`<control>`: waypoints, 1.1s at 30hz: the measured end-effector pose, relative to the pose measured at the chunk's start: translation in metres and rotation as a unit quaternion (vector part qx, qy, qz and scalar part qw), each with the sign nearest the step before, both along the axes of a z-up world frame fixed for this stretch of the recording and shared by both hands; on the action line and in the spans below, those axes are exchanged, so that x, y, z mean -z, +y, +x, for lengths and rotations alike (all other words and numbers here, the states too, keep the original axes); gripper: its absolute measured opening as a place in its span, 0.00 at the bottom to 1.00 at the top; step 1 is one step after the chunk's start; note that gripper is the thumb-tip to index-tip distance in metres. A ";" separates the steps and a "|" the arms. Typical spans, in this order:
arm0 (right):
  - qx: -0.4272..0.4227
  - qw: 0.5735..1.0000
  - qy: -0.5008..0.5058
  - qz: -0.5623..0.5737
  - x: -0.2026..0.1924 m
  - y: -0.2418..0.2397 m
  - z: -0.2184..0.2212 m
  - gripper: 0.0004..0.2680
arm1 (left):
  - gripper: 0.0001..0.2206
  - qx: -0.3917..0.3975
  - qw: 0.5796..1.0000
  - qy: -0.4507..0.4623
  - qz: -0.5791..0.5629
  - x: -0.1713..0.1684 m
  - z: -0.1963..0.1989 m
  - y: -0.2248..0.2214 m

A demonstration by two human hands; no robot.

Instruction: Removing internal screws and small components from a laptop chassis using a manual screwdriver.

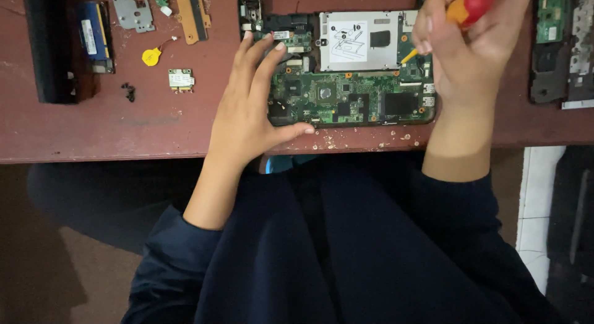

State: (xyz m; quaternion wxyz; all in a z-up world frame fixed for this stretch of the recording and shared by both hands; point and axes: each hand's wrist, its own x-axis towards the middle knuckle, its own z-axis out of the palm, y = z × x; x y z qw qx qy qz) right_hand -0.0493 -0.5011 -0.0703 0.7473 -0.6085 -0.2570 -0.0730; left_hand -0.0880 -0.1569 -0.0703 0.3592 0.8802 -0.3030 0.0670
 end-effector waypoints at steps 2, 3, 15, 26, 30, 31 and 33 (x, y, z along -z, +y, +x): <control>0.063 0.997 -0.037 -0.030 -0.002 0.007 0.002 0.17 | 0.45 0.001 1.000 0.003 0.000 -0.001 0.001 -0.001; 0.065 0.997 -0.038 -0.029 -0.003 0.008 0.004 0.17 | 0.45 0.002 1.000 0.002 0.001 -0.002 0.000 -0.001; 0.132 0.990 0.016 -0.054 -0.040 0.019 -0.017 0.16 | 0.46 -0.003 1.000 0.000 0.002 -0.006 0.002 -0.002; 0.099 0.994 -0.028 -0.019 -0.047 0.037 0.001 0.12 | 0.46 -0.011 0.999 0.026 0.021 -0.006 0.004 -0.002; 0.090 0.996 0.001 0.015 -0.028 0.022 -0.003 0.12 | 0.48 -0.014 0.998 0.049 0.032 -0.010 0.003 -0.001; 0.105 0.994 0.026 0.025 -0.026 0.020 -0.007 0.12 | 0.46 -0.011 0.999 0.043 0.028 -0.010 0.002 -0.001; 0.121 0.991 0.048 0.035 -0.026 0.016 -0.011 0.14 | 0.45 -0.007 0.999 0.035 0.024 -0.011 0.006 -0.001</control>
